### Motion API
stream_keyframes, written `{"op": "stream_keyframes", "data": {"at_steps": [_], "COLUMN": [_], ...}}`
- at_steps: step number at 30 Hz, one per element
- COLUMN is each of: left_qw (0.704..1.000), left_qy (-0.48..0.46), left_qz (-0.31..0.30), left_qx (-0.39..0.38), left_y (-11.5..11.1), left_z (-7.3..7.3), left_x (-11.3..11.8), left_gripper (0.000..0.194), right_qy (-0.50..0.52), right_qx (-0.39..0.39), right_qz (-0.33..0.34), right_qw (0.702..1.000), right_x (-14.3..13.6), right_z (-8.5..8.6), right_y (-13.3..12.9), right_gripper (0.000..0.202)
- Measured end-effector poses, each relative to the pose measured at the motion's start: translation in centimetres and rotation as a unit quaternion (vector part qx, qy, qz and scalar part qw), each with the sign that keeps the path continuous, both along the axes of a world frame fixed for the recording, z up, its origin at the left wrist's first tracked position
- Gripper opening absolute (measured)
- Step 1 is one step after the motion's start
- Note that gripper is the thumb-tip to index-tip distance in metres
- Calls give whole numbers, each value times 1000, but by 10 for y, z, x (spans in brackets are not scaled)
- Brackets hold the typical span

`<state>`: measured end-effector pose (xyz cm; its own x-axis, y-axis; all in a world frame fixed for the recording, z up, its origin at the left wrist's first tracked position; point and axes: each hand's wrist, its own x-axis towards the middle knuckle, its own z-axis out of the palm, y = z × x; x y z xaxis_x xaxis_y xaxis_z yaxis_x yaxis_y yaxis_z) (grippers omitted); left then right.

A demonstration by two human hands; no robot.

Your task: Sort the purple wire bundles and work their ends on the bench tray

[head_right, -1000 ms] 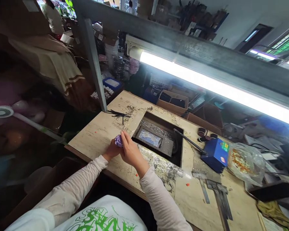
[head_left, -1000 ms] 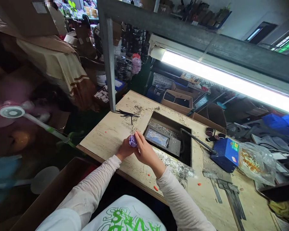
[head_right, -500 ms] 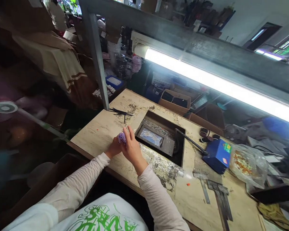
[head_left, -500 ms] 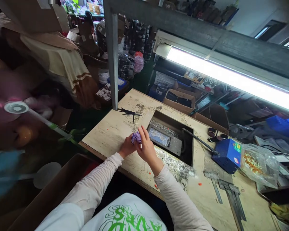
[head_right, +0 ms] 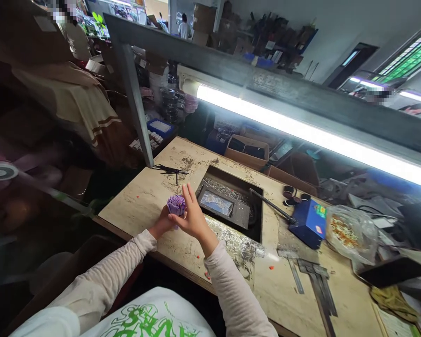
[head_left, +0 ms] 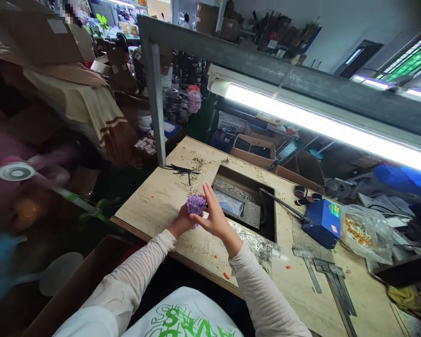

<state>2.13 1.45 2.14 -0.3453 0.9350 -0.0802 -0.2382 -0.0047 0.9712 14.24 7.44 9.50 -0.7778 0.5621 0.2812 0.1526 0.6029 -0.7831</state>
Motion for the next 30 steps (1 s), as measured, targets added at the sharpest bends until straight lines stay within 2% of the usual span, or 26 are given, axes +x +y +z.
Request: {"op": "stream_keyframes", "data": {"at_steps": [3, 6, 10, 12, 16, 19, 21, 25, 30], "left_qw": [998, 985, 945, 932, 914, 906, 906, 917, 917], "left_qy": [-50, -142, -270, -298, -319, -323, -313, -258, -223], "left_qz": [-40, -96, -165, -184, -210, -214, -203, -192, -245], "left_qx": [0, -36, -78, -92, -138, -173, -200, -236, -222], "left_y": [-6, -17, -25, -25, -22, -22, -17, 1, 18], "left_z": [14, 30, 46, 49, 51, 52, 52, 58, 71], "left_x": [15, 36, 64, 77, 105, 127, 140, 167, 207], "left_gripper": [40, 37, 41, 44, 43, 39, 38, 38, 42], "right_qy": [36, 57, 105, 131, 134, 133, 145, 123, 89], "right_qx": [-97, -140, -210, -226, -197, -170, -149, -94, -48], "right_qz": [-20, -39, -6, 9, 4, -28, -61, -110, -72], "right_qw": [994, 988, 972, 965, 971, 976, 976, 982, 992], "right_x": [19, 41, 69, 83, 112, 139, 161, 209, 245], "right_z": [4, 1, -8, -9, -6, -4, -3, 7, 24], "right_y": [8, 9, 5, 3, 2, 3, 10, 29, 44], "right_gripper": [100, 96, 87, 82, 65, 71, 75, 58, 51]}}
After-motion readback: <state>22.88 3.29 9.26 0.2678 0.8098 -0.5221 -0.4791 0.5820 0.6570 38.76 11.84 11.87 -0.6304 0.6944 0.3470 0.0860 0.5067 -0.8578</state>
